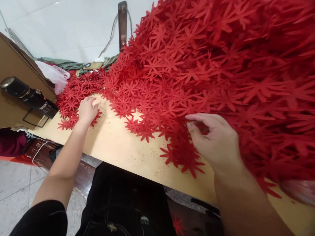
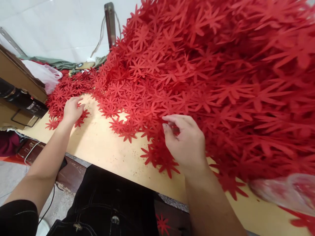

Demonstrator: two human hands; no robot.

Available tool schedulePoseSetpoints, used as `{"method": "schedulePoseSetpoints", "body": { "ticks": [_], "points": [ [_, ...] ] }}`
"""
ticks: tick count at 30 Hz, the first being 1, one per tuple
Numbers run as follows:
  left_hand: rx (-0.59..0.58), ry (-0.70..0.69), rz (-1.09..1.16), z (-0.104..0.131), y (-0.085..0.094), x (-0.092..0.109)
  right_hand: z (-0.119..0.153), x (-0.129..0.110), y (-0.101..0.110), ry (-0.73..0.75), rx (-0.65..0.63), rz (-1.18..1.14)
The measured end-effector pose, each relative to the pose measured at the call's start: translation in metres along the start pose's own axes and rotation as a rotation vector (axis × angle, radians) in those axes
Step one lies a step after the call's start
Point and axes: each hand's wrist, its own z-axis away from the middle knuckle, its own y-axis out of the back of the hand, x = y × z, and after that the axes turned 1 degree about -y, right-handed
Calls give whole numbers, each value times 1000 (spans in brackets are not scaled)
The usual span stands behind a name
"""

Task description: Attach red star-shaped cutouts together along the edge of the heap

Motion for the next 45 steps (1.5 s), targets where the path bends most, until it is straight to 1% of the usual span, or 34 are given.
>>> {"method": "schedulePoseSetpoints", "body": {
  "ticks": [2, 4, 6, 9, 11, 13, 16, 19, 20, 22, 24, 25, 26, 28, 29, 31, 32, 33, 34, 36, 38, 39, 41, 43, 45],
  "points": [
    [-47, 67, -117, -3, 3, -23, 2, -3, 1, 64, -7, 24],
    [-126, 113, -205, -7, 0, -35, 2, -8, 1, 86, -22, 24],
    [-198, 131, -275, -14, -5, -39, 3, -12, 0, 113, -34, 12],
    [-236, 125, -320, -24, -8, -42, 6, -13, 2, 149, -52, 3],
    [-240, 105, -318, -30, -8, -45, 8, -11, 4, 117, -74, -9],
    [-249, 79, -312, -33, -7, -47, 10, -9, 6, 52, -83, -41],
    [-229, 56, -302, -33, -5, -48, 11, -10, 8, -13, -82, -96],
    [-189, 49, -293, -35, 2, -49, 11, -15, 10, 8, -93, -121],
    [-154, 46, -277, -38, 7, -49, 11, -17, 11, 19, -97, -126],
    [-23, 40, -190, -44, 15, -45, 11, -21, 11, -9, -114, -157],
    [126, 35, 22, -48, 21, -30, 9, -27, 7, -141, -131, -268],
    [173, 29, 170, -47, 21, -17, 8, -31, 3, -232, -132, -361],
    [154, 18, 343, -42, 19, 0, 6, -35, -2, -325, -131, -476],
    [23, -71, 623, -22, 9, 42, 0, -47, -16, -481, -132, -734],
    [-50, -140, 699, -7, 2, 65, -3, -54, -23, -542, -149, -859],
    [-181, -272, 800, 27, -11, 108, -9, -66, -34, -665, -218, -1069],
    [-249, -330, 834, 44, -17, 126, -12, -70, -38, -736, -245, -1142],
    [-281, -353, 860, 58, -20, 141, -14, -73, -40, -809, -261, -1193],
    [-280, -356, 855, 71, -23, 151, -15, -74, -40, -876, -270, -1225],
    [-243, -438, 797, 87, -23, 165, -16, -71, -38, -967, -289, -1259],
    [-187, -524, 693, 94, -20, 171, -14, -66, -35, -985, -345, -1299],
    [-162, -546, 635, 96, -20, 173, -13, -63, -35, -967, -376, -1319],
    [-124, -542, 542, 97, -24, 177, -9, -61, -37, -901, -401, -1332],
    [-115, -520, 512, 99, -31, 180, -6, -61, -41, -845, -362, -1308],
    [-149, -533, 529, 101, -39, 182, -2, -62, -45, -834, -310, -1261]
  ]
}}
